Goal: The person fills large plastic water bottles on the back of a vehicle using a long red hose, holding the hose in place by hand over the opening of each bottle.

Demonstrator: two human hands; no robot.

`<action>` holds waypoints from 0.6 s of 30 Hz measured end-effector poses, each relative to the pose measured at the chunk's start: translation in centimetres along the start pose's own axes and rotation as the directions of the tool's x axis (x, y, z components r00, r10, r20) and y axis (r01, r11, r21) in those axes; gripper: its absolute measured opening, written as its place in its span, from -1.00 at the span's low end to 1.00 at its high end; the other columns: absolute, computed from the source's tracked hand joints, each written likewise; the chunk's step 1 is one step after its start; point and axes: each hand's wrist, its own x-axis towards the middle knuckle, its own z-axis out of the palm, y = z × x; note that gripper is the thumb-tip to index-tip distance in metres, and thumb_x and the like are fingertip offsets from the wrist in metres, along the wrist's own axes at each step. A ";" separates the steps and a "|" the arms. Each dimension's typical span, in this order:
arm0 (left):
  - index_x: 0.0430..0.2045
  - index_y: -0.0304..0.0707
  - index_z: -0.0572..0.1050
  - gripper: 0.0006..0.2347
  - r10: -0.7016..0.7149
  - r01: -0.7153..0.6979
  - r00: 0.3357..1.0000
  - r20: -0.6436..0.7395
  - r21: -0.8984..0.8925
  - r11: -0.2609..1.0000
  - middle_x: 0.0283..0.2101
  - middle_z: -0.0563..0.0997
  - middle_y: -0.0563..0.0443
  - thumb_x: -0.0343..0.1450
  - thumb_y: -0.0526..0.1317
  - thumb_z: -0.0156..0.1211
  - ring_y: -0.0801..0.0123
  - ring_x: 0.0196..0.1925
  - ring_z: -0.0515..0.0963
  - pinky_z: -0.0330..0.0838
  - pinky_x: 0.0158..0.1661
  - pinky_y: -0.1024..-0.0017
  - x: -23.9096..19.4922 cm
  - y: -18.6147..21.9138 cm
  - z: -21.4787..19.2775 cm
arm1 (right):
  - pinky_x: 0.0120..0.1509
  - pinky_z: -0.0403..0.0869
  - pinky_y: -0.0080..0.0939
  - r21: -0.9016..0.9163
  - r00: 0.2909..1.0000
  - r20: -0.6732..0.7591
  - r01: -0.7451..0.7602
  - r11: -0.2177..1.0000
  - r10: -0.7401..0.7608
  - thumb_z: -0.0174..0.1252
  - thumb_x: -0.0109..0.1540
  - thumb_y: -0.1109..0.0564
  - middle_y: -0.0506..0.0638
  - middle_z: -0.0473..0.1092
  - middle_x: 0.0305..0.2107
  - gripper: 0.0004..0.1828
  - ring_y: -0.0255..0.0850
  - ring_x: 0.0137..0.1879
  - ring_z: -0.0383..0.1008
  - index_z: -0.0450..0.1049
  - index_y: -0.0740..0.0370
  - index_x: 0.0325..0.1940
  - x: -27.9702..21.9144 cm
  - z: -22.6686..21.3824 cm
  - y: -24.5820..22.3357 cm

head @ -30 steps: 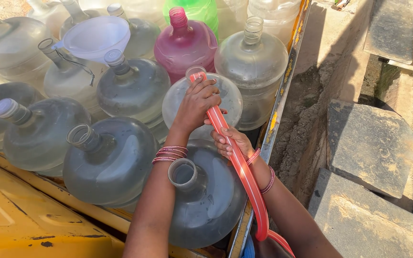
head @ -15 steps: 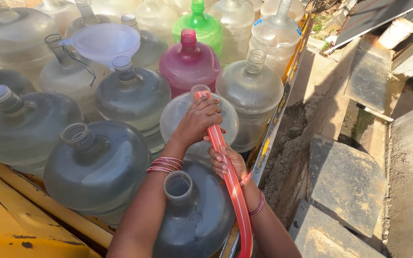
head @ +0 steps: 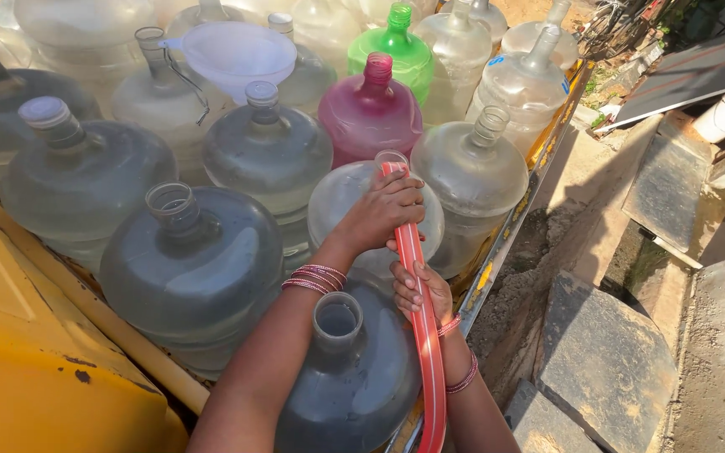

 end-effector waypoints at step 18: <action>-0.42 -0.15 0.51 -0.73 -0.023 0.023 1.000 0.022 0.006 1.000 -0.10 0.55 0.09 0.24 -0.03 0.43 0.18 0.30 0.46 0.15 0.39 0.04 0.1 0.3 -0.2 | -0.37 0.46 -0.46 -0.001 1.000 -0.006 0.007 1.000 -0.007 -0.04 0.46 0.09 -0.04 0.26 -0.39 -0.42 -0.42 -0.47 0.30 0.06 0.45 0.49 0.0 0.5 -0.1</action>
